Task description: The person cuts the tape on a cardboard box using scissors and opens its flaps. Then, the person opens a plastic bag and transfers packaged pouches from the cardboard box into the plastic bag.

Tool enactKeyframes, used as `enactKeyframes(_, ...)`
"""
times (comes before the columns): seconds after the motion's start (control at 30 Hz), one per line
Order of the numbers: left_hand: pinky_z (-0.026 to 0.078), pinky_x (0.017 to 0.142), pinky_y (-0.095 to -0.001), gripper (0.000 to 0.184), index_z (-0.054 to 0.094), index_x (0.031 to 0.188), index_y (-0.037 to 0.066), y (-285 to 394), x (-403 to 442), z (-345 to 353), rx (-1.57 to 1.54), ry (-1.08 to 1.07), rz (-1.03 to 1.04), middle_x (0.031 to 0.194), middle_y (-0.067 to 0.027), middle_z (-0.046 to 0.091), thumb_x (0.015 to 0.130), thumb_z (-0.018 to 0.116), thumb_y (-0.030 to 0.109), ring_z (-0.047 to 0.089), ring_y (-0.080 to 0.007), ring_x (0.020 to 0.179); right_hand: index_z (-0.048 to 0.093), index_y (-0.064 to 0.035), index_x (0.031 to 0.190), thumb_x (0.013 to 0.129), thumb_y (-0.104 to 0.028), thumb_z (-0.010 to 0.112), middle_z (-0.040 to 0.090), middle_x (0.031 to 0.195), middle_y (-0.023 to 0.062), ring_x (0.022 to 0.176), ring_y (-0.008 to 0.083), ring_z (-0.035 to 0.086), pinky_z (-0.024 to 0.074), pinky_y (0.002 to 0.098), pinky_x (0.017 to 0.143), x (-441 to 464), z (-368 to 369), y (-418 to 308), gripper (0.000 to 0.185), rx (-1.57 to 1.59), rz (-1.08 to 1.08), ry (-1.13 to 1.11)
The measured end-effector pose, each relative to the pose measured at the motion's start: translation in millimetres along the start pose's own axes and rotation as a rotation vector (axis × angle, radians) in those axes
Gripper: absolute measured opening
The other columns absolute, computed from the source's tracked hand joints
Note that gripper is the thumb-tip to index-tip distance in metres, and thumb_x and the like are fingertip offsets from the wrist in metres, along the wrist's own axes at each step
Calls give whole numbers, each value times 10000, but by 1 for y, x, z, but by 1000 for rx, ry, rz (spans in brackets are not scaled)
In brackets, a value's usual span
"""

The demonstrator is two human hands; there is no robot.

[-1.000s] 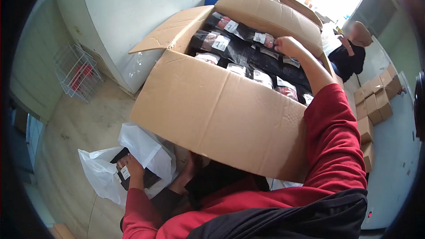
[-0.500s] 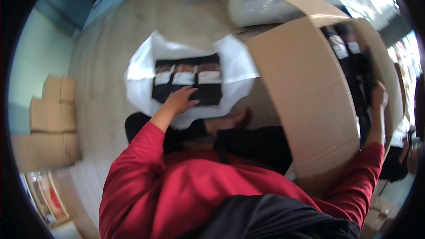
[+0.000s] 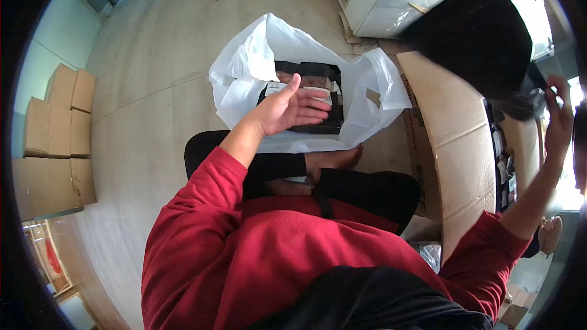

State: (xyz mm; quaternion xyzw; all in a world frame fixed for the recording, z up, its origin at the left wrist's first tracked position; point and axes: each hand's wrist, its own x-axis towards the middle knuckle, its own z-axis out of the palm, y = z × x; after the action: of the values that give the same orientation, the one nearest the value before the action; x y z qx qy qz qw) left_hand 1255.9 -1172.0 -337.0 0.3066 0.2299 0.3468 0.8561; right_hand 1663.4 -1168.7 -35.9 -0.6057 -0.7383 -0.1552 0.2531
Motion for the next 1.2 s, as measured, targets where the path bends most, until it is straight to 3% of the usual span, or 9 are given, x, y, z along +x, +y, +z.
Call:
enactKeyframes(0.1, 355, 904, -344, 883, 359, 1222, 5, 5, -5, 19, -271, -378, -18, 1179, -149, 449, 722, 162, 705, 463, -236, 1060, 510, -12, 900, 807, -66, 460, 493, 866, 55, 850, 130, 459, 374, 268, 763, -1, 57, -109, 119, 649, -122, -236)
enactKeyframes(0.13, 314, 940, -338, 962, 309, 1238, -35, 12, -19, 38, -105, -247, 137, 1220, -144, 411, 693, 115, 734, 399, -227, 1125, 494, -13, 814, 772, -17, 467, 456, 808, 44, 824, 119, 444, 372, 261, 743, -4, 85, -139, 49, 715, -272, -267)
enactKeyframes(0.17, 418, 825, -454, 983, 323, 1230, -10, 12, -28, 46, -764, -9, 5, 1151, -208, 453, 626, 262, 764, 493, -354, 1000, 526, -37, 836, 674, 87, 466, 523, 784, 41, 800, 157, 512, 407, 288, 717, -3, 103, -159, 212, 764, -438, -359)
enactKeyframes(0.27, 432, 827, -383, 837, 366, 1190, -26, 4, -58, 35, -464, -81, 244, 1115, -194, 483, 706, 405, 656, 523, -310, 965, 567, -75, 770, 655, 6, 517, 554, 792, 48, 812, 250, 483, 377, 340, 734, -19, 150, -209, 149, 474, -695, -364)
enactKeyframes(0.37, 446, 805, -339, 538, 343, 1187, -9, -22, -52, -7, -219, 247, 161, 1106, -145, 493, 747, 573, 201, 535, -238, 946, 517, -115, 1020, 698, -145, 591, 499, 1029, 72, 966, 258, 461, 375, 366, 827, -32, 194, -200, 331, 143, -770, -254)
enactKeyframes(0.57, 438, 810, -343, 559, 329, 1199, 44, -41, 1, -27, -116, 484, 27, 1071, -138, 492, 715, 604, 89, 512, -243, 963, 16, -161, 1329, 696, -247, 628, 402, 1123, 200, 1045, 328, 428, 399, 380, 843, -42, 216, -169, 884, -357, -125, -815)
enactKeyframes(0.73, 402, 837, -407, 731, 200, 1283, 89, -52, 97, -55, 130, 574, -60, 1164, -138, 429, 691, 626, 42, 448, -274, 1041, 240, -132, 1294, 683, -103, 543, 478, 1040, 182, 952, 311, 497, 447, 385, 754, -33, 218, -149, 683, -495, -268, -636)
enactKeyframes(0.9, 383, 847, -389, 828, 132, 1320, 121, -60, 157, -71, 457, 659, -67, 1238, -166, 373, 678, 650, 62, 406, -269, 1089, 507, -69, 1011, 692, -14, 399, 509, 691, 49, 631, 140, 484, 400, 253, 590, 11, 205, -136, 342, 747, 281, -864)
enactKeyframes(1.2, 434, 762, -388, 936, -54, 1315, 74, -73, 176, -42, 1347, 717, -180, 985, -260, 533, 703, 619, 292, 548, -379, 866, 474, -35, 1064, 728, -6, 431, 474, 757, 53, 617, 92, 471, 384, 207, 494, -3, 218, -142, 339, 1579, 471, -829)
